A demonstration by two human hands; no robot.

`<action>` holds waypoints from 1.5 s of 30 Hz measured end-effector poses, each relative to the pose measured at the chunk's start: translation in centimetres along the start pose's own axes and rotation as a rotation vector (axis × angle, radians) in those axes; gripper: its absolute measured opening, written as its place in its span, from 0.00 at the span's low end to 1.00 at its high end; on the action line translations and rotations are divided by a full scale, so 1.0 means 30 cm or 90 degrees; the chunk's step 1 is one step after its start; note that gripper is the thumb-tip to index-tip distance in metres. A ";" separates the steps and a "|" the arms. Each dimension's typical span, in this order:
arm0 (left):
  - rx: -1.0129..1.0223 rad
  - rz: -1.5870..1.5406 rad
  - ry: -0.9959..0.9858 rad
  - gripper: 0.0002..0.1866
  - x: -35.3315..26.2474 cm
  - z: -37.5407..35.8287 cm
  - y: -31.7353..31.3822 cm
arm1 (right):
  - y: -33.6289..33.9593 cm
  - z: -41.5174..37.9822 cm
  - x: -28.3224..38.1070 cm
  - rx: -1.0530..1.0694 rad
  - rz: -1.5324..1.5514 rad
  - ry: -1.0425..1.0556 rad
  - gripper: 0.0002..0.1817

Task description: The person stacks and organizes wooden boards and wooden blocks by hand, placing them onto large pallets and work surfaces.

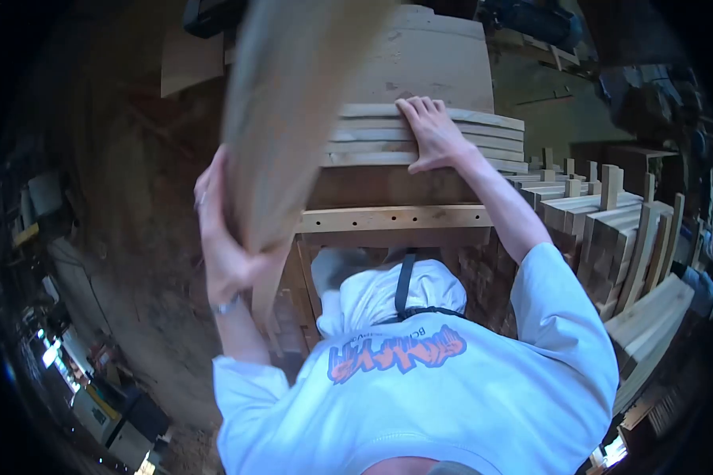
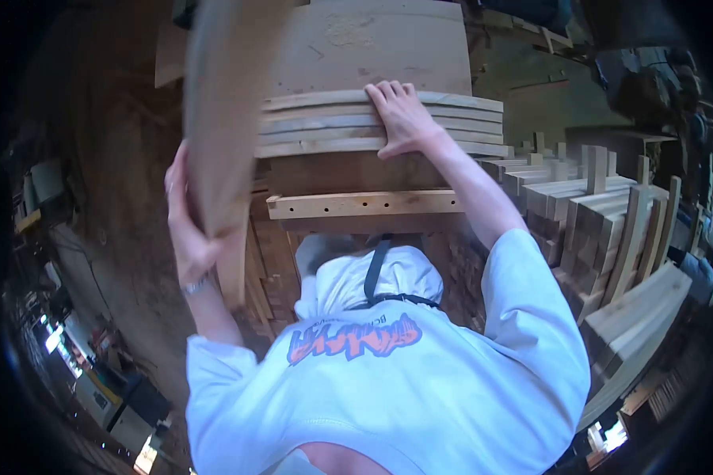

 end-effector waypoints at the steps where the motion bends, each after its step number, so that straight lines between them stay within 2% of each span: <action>1: 0.055 0.052 -0.052 0.58 -0.043 0.094 -0.056 | -0.001 -0.021 0.045 -0.007 -0.015 0.015 0.65; 3: 0.136 0.071 -0.074 0.60 -0.067 0.238 -0.187 | -0.035 -0.069 0.126 0.008 0.033 -0.011 0.65; 5: 0.193 0.198 -0.186 0.61 -0.112 0.386 -0.428 | -0.081 -0.137 0.137 0.003 0.076 -0.042 0.64; 7: 0.234 0.263 -0.273 0.60 -0.113 0.482 -0.651 | -0.074 -0.184 0.192 -0.109 0.137 -0.032 0.65; 8: 0.258 0.284 -0.310 0.61 -0.100 0.516 -0.766 | -0.086 -0.193 0.194 -0.083 0.122 -0.067 0.61; 10: 0.277 0.301 -0.339 0.62 -0.053 0.550 -0.943 | 0.069 -0.232 0.233 -0.178 0.197 -0.046 0.53; 11: 0.297 0.318 -0.359 0.63 -0.029 0.556 -1.021 | 0.157 -0.279 0.205 -0.228 0.253 -0.043 0.40; 13: 0.337 0.359 -0.395 0.64 -0.010 0.534 -1.104 | 0.260 -0.445 0.009 -0.400 0.174 -0.138 0.29; 14: 0.337 0.356 -0.388 0.64 -0.008 0.516 -1.115 | 0.320 -0.530 -0.100 -0.465 0.091 -0.225 0.21; 15: 0.327 0.298 -0.354 0.63 -0.006 0.488 -1.110 | 0.322 -0.641 -0.244 -0.564 0.087 -0.411 0.16; 16: 0.317 0.243 -0.321 0.62 -0.008 0.456 -1.095 | 0.263 -0.737 -0.392 -0.533 0.068 -0.596 0.19; 17: 0.365 0.235 -0.294 0.55 -0.026 0.415 -1.081 | 0.137 -0.809 -0.539 -0.387 0.204 -0.748 0.28; 18: 0.364 0.237 -0.284 0.55 -0.015 0.375 -1.048 | -0.039 -0.848 -0.658 -0.256 0.401 -0.712 0.34; 19: 0.302 0.209 -0.281 0.50 -0.012 0.350 -0.991 | -0.064 -0.849 -0.652 -0.249 0.405 -0.706 0.34; 21: 0.176 0.157 -0.279 0.38 -0.003 0.314 -0.864 | -0.139 -0.831 -0.611 -0.252 0.612 -0.698 0.37; 23: -0.001 0.074 -0.138 0.30 0.155 0.267 -0.580 | -0.204 -0.816 -0.560 -0.251 0.819 -0.689 0.40; 24: -0.107 0.185 -0.044 0.26 0.271 0.211 -0.437 | -0.213 -0.815 -0.538 -0.248 0.823 -0.693 0.40; 25: -0.114 0.248 0.082 0.28 0.478 0.126 -0.364 | -0.215 -0.813 -0.516 -0.259 0.862 -0.732 0.41; 26: -0.051 0.219 0.296 0.28 0.714 0.010 -0.354 | -0.219 -0.806 -0.508 -0.271 0.898 -0.766 0.41; 27: 0.025 -0.086 0.415 0.28 0.958 -0.099 -0.441 | -0.218 -0.796 -0.508 -0.269 0.896 -0.764 0.41; 28: 0.050 -0.555 0.587 0.29 0.937 -0.174 -0.532 | -0.227 -0.811 -0.507 -0.300 0.895 -0.800 0.40; 30: 0.113 -0.334 0.451 0.31 0.881 -0.153 -0.531 | -0.246 -0.827 -0.546 -0.344 0.896 -0.833 0.40; 32: 0.098 -0.347 0.464 0.33 0.842 -0.146 -0.560 | -0.117 -0.854 -0.707 -0.453 0.595 -0.784 0.39; 34: 0.082 -0.353 0.478 0.34 0.856 -0.126 -0.544 | 0.067 -0.817 -0.776 -0.543 0.324 -0.739 0.38; 35: 0.107 -0.450 0.504 0.35 0.885 -0.088 -0.560 | 0.090 -0.778 -0.800 -0.549 0.323 -0.739 0.38; 36: 0.137 -0.546 0.531 0.36 0.913 -0.052 -0.585 | 0.051 -0.724 -0.828 -0.494 0.451 -0.736 0.37; 38: 0.108 -0.498 0.557 0.37 0.965 0.053 -0.598 | -0.040 -0.624 -0.826 -0.368 0.700 -0.715 0.37; 39: 0.128 -0.475 0.524 0.37 0.953 0.112 -0.611 | -0.076 -0.563 -0.805 -0.296 0.821 -0.686 0.37; 41: 0.125 -0.450 0.484 0.38 0.931 0.201 -0.590 | -0.074 -0.523 -0.743 -0.272 0.838 -0.674 0.38; 43: 0.164 -0.394 0.528 0.39 0.927 0.176 -0.594 | -0.099 -0.530 -0.699 -0.239 0.860 -0.686 0.39; 45: 0.153 -0.388 0.519 0.39 0.915 0.164 -0.585 | -0.100 -0.531 -0.688 -0.232 0.880 -0.706 0.39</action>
Point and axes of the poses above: each hand's wrist, its own z-axis towards the middle knuckle, its own y-axis out of the back of the hand, x = y × z, the point moved 9 cm from there along z, towards the middle knuckle, and after that the axes turned 3 degrees about z, right-handed, at the moved point
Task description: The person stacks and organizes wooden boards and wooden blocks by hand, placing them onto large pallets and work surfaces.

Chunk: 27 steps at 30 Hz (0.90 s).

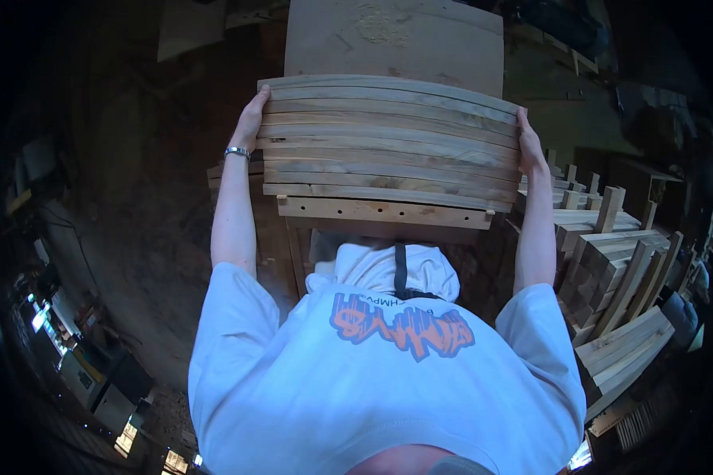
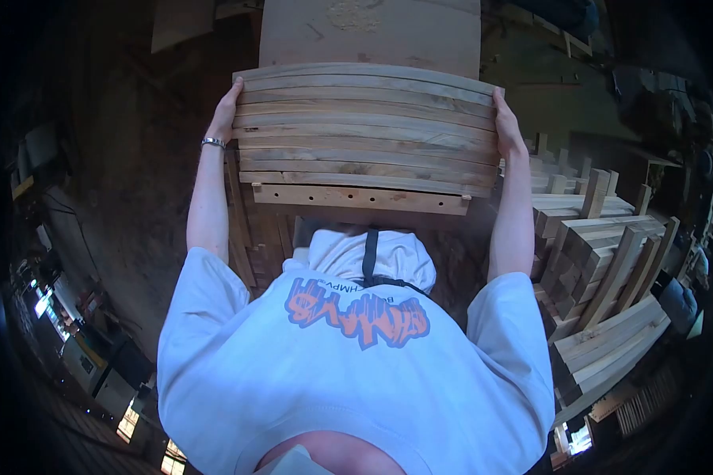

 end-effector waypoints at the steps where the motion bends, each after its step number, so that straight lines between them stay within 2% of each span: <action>1: -0.006 0.004 -0.019 0.39 -0.012 -0.001 0.008 | -0.009 0.002 0.006 0.000 0.009 -0.007 0.39; 5: -0.032 -0.099 0.027 0.38 0.059 -0.123 0.027 | 0.038 -0.110 -0.050 0.034 -0.077 -0.006 0.40; 7: -0.054 -0.084 0.020 0.37 0.105 -0.256 0.008 | 0.097 -0.127 -0.204 -0.038 -0.023 -0.053 0.41; 8: -0.042 -0.082 0.027 0.38 0.161 -0.283 -0.004 | 0.121 -0.105 -0.244 -0.056 0.047 -0.033 0.43; 9: -0.030 -0.084 0.037 0.38 0.213 -0.301 -0.023 | 0.131 -0.110 -0.219 -0.069 0.050 -0.018 0.43; 12: -0.045 -0.135 0.037 0.39 0.196 -0.344 -0.041 | 0.073 -0.129 -0.210 -0.077 0.110 -0.018 0.44; 15: -0.006 -0.098 0.016 0.36 0.226 -0.291 -0.010 | 0.065 -0.129 -0.171 -0.090 0.033 0.071 0.44; 16: -0.036 -0.084 -0.037 0.35 0.242 -0.257 0.021 | 0.050 -0.165 -0.179 -0.094 0.029 0.071 0.44; 17: -0.036 -0.093 -0.035 0.35 0.248 -0.248 0.012 | 0.108 -0.247 -0.101 -0.340 -0.236 0.167 0.43; 18: -0.274 0.116 -0.099 0.35 0.196 -0.283 0.106 | 0.092 -0.364 -0.014 -0.579 -0.505 0.264 0.42; 19: -0.512 0.331 -0.163 0.34 0.097 -0.372 0.169 | -0.040 -0.486 0.036 -0.577 -0.544 0.567 0.40; 20: -0.534 0.383 -0.334 0.32 -0.062 -0.474 0.082 | -0.196 -0.561 0.023 -0.472 -0.566 0.707 0.37; 21: -0.544 0.435 -0.507 0.30 -0.200 -0.587 -0.075 | -0.348 -0.618 -0.037 -0.351 -0.548 0.732 0.35; 22: -0.472 0.343 -0.653 0.28 -0.265 -0.599 -0.234 | -0.492 -0.641 -0.113 -0.221 -0.541 0.715 0.34; 23: -0.353 0.374 -0.735 0.25 -0.332 -0.599 -0.407 | -0.602 -0.670 -0.169 -0.210 -0.581 0.720 0.34; 24: -0.181 0.511 -0.636 0.26 -0.374 -0.566 -0.580 | -0.682 -0.684 -0.206 -0.197 -0.623 0.731 0.34; 26: -0.152 0.641 -0.596 0.31 -0.402 -0.448 -0.782 | -0.714 -0.671 -0.245 -0.246 -0.634 0.740 0.34; 27: -0.157 0.637 -0.605 0.31 -0.406 -0.418 -0.804 | -0.719 -0.674 -0.245 -0.284 -0.641 0.741 0.35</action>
Point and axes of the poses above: each hand's wrist, its own z-axis towards the middle knuckle, its own y-axis out of the back of the hand, x = y × z, the point moved 9 cm from there along z, towards the middle knuckle, and after that the axes turned 3 degrees about z, right-handed, at the moved point
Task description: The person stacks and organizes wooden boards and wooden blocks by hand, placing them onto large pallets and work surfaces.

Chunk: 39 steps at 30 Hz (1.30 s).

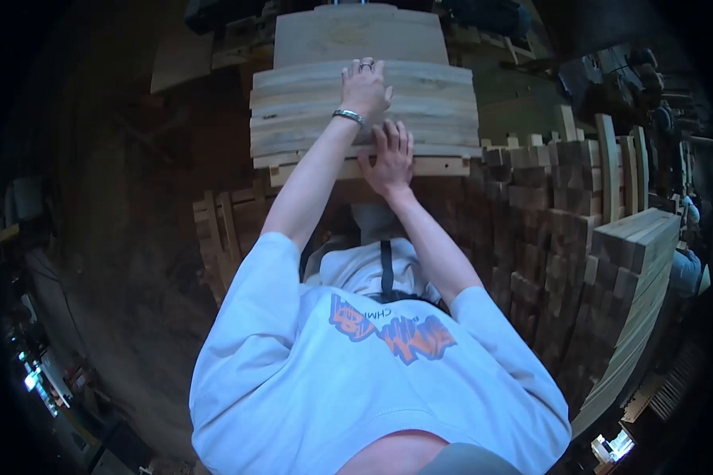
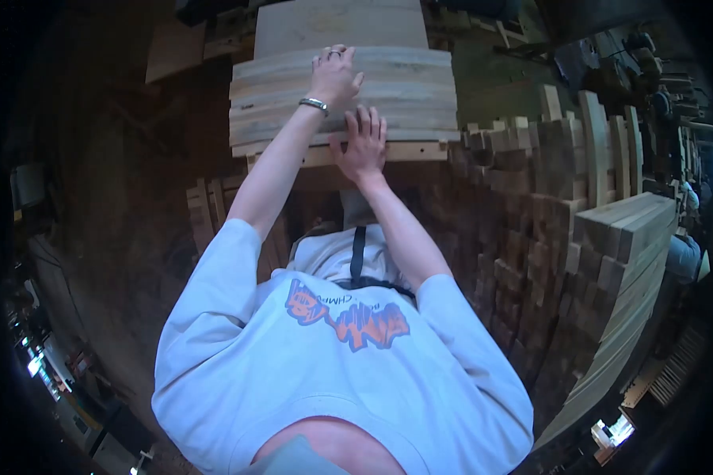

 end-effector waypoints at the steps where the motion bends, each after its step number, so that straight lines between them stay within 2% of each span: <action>1: 0.013 0.119 0.000 0.33 0.003 0.046 -0.035 | 0.013 0.018 0.017 -0.011 -0.005 0.012 0.35; 2: 0.027 0.237 0.003 0.35 0.009 0.099 -0.075 | 0.024 0.026 0.020 -0.005 -0.004 0.003 0.35; 3: 0.099 0.269 0.021 0.38 0.045 0.129 -0.147 | 0.027 0.034 0.012 0.007 -0.004 -0.011 0.35; 7: 0.091 0.236 0.021 0.38 0.091 0.203 -0.203 | -0.011 0.143 -0.020 -0.012 -0.004 -0.003 0.35; 10: 0.030 0.235 0.020 0.37 0.137 0.349 -0.170 | -0.069 0.265 -0.060 -0.003 0.003 -0.011 0.34; 13: 0.103 0.222 0.046 0.36 0.205 0.525 -0.220 | -0.137 0.418 -0.106 -0.013 0.002 -0.005 0.34; 20: 0.067 0.188 0.063 0.34 0.395 1.120 -0.256 | -0.321 0.926 -0.218 -0.039 -0.013 0.007 0.34; 22: 0.066 0.186 0.075 0.34 0.435 1.231 -0.272 | -0.395 1.038 -0.260 -0.013 -0.023 0.000 0.36; 24: 0.028 0.216 0.069 0.31 0.461 1.300 -0.274 | -0.409 1.104 -0.268 -0.055 -0.032 0.025 0.38; 28: 0.047 0.177 0.064 0.31 0.492 1.399 -0.301 | -0.460 1.217 -0.293 -0.041 -0.056 0.038 0.39; 29: 0.007 0.180 0.067 0.28 0.494 1.417 -0.290 | -0.469 1.238 -0.298 -0.040 -0.055 0.038 0.39; 39: -0.005 0.253 0.040 0.30 0.592 1.668 -0.373 | -0.572 1.455 -0.360 -0.022 -0.101 0.048 0.43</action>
Point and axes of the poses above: each hand's wrist, its own z-axis towards the middle knuckle, its own y-axis out of the back of the hand, x = y × z, the point moved 9 cm from there along z, towards the middle knuckle, and after that the axes turned 3 degrees about z, right-handed, at the moved point
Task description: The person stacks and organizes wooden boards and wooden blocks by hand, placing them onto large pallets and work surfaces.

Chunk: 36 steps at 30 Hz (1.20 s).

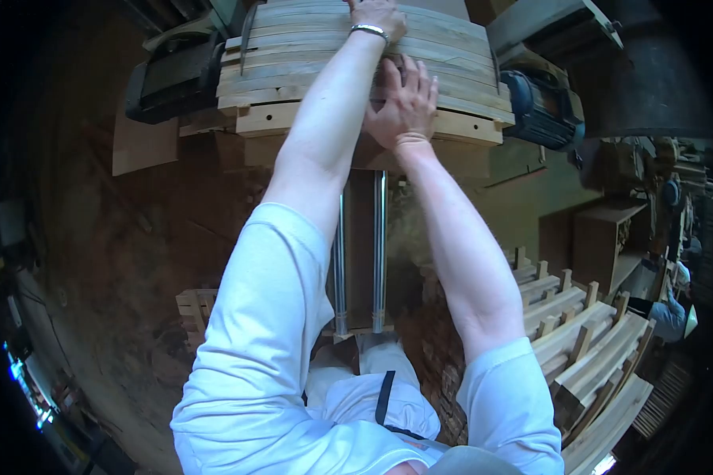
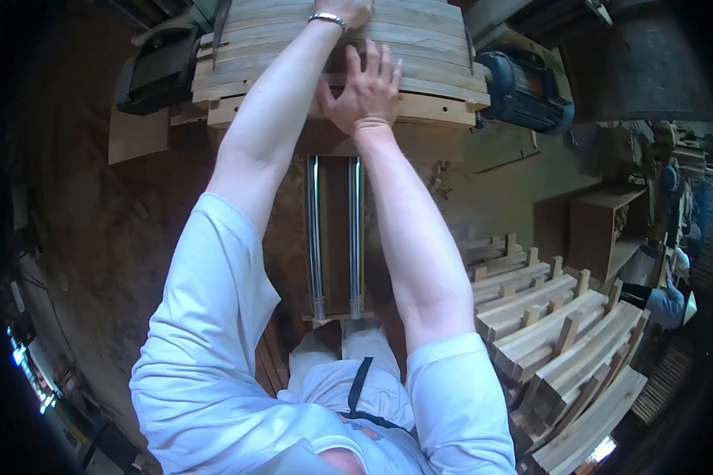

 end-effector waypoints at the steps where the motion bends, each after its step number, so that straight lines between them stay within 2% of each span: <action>1: -0.024 0.004 -0.014 0.31 -0.004 0.019 0.004 | -0.009 0.014 -0.004 -0.004 0.007 -0.001 0.43; 4: 0.044 -0.025 0.009 0.32 0.017 0.070 -0.005 | -0.040 0.071 -0.025 0.010 -0.007 -0.016 0.45; 14: 0.067 0.020 0.036 0.33 0.069 0.243 -0.023 | -0.169 0.215 -0.073 0.161 -0.042 -0.064 0.48; 17: -0.002 -0.089 0.088 0.31 0.071 0.223 -0.016 | -0.124 0.165 -0.063 0.168 -0.036 -0.082 0.49; 22: 0.000 -0.083 0.062 0.31 0.021 -0.070 0.056 | -0.005 -0.082 0.014 0.165 0.015 -0.086 0.50; 27: 0.004 -0.097 -0.019 0.28 -0.070 -0.489 0.141 | 0.153 -0.433 0.089 0.172 0.018 -0.083 0.49; 31: -0.082 -0.139 -0.062 0.29 -0.131 -0.847 0.195 | 0.278 -0.725 0.159 0.216 0.008 -0.102 0.50; 33: -0.040 -0.167 -0.041 0.30 -0.163 -0.985 0.191 | 0.348 -0.853 0.200 0.211 -0.007 -0.092 0.50; 36: -0.079 -0.150 -0.102 0.31 -0.202 -1.151 0.241 | 0.455 -0.963 0.229 0.188 -0.004 -0.057 0.47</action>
Point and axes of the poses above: each hand's wrist, its own z-axis towards the middle knuckle, its own y-axis out of the back of the hand, x = y × z, the point moved 9 cm from there along z, towards the middle knuckle, and after that the axes turned 3 degrees about z, right-handed, at the moved point
